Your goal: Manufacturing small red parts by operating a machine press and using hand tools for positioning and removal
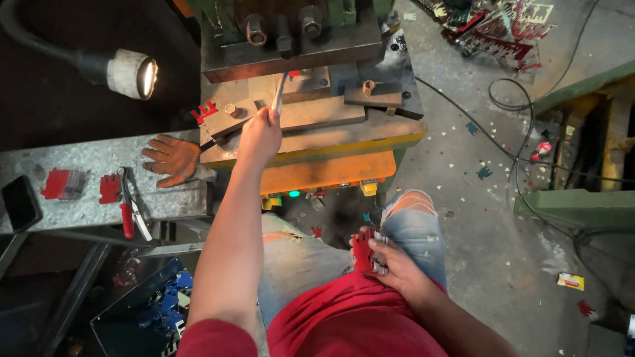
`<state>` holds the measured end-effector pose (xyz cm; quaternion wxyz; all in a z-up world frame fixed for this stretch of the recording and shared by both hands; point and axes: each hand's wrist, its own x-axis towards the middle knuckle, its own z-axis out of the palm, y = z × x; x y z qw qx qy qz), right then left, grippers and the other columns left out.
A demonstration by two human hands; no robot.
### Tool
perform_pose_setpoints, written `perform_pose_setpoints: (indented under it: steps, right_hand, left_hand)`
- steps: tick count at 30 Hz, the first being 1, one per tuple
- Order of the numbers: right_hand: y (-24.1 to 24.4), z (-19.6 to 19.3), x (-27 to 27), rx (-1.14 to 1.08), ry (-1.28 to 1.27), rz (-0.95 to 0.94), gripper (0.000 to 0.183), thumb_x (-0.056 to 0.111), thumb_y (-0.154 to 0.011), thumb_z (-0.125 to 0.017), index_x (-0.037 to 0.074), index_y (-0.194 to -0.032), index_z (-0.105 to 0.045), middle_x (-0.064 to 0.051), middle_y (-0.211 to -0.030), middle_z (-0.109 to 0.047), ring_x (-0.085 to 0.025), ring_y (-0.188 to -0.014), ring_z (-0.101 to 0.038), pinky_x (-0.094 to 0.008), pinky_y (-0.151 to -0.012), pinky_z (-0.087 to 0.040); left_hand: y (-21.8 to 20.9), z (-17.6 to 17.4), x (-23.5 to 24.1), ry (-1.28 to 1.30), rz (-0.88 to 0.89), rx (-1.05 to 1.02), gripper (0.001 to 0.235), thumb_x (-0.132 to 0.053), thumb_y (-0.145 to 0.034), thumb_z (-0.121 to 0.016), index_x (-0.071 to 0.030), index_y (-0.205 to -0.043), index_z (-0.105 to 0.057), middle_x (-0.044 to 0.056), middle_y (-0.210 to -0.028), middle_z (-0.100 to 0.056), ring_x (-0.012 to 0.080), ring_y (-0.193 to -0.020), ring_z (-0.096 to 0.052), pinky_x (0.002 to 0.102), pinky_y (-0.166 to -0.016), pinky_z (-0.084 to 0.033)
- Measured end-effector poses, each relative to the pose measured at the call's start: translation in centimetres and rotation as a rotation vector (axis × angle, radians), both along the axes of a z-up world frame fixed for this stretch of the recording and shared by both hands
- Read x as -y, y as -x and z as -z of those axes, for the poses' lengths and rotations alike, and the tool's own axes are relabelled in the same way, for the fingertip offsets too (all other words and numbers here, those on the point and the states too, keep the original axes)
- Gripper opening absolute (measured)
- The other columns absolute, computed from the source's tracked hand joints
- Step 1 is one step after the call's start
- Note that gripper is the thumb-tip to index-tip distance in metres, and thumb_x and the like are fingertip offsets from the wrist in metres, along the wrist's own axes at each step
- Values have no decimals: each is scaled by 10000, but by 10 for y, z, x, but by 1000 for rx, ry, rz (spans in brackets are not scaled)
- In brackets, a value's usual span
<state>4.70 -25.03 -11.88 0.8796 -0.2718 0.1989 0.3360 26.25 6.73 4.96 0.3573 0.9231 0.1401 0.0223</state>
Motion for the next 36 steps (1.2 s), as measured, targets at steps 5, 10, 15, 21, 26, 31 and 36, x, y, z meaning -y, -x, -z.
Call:
perform_pose_setpoints:
  steps: [5,10,15,21,26,31,36]
  right_hand:
    - [3,8,5,35,-42,6,402,90,-972,-586,79,-1374,-587,-220,-1288,-667,-329,-1052,-678,-455,-850,-577]
    - [10,-5,2,-7,11,38,370,79,-951,-608,79,-1320,-632,-204,-1230,-703,-287,-939,-701,-390,-768,-582]
    - [5,1,1,-33,12,15,430,63,-922,-615,96,-1351,-607,-244,-1244,-676,-353,-1002,-681,-473,-814,-582]
    - [7,-29,-12,15,209,107,455,89,-903,-697,98,-1356,-654,-119,-963,-754,-274,-815,-761,-503,-713,-644]
    - [8,-57,-12,18,203,117,446,124,-897,-703,110,-1341,-670,-104,-946,-752,-253,-802,-763,-473,-687,-648]
    - [8,-43,-8,14,177,120,457,106,-879,-711,82,-1331,-648,-151,-997,-747,-286,-853,-754,-511,-736,-635]
    - [4,-35,-8,33,150,124,445,94,-898,-692,68,-1339,-637,-162,-1032,-744,-302,-887,-752,-521,-739,-632]
  left_hand:
    - [7,7,7,41,-7,30,363,-353,-1056,-423,-98,-1170,-656,145,-1047,-725,347,-906,-674,467,-790,-528]
    - [45,-17,42,722,-53,-205,308,-265,-1082,-385,-69,-1165,-608,45,-735,-539,145,-480,-486,308,-431,-437]
    - [53,-26,78,661,2,-136,321,-267,-1070,-382,-90,-1264,-568,77,-740,-596,176,-508,-562,327,-508,-472]
    - [47,-22,87,317,56,-101,331,-333,-1060,-342,-111,-990,-577,7,-522,-654,205,-496,-709,369,-579,-588]
    - [42,20,104,68,-9,19,367,-323,-1081,-362,-77,-1342,-441,259,-1119,-574,519,-1066,-656,613,-912,-575]
    - [45,-20,101,278,9,-16,285,-289,-1054,-352,-89,-1051,-555,105,-817,-606,261,-605,-740,426,-682,-625]
    - [20,-1,91,257,58,-38,364,-406,-1060,-343,-132,-931,-545,18,-539,-644,283,-735,-753,448,-777,-575]
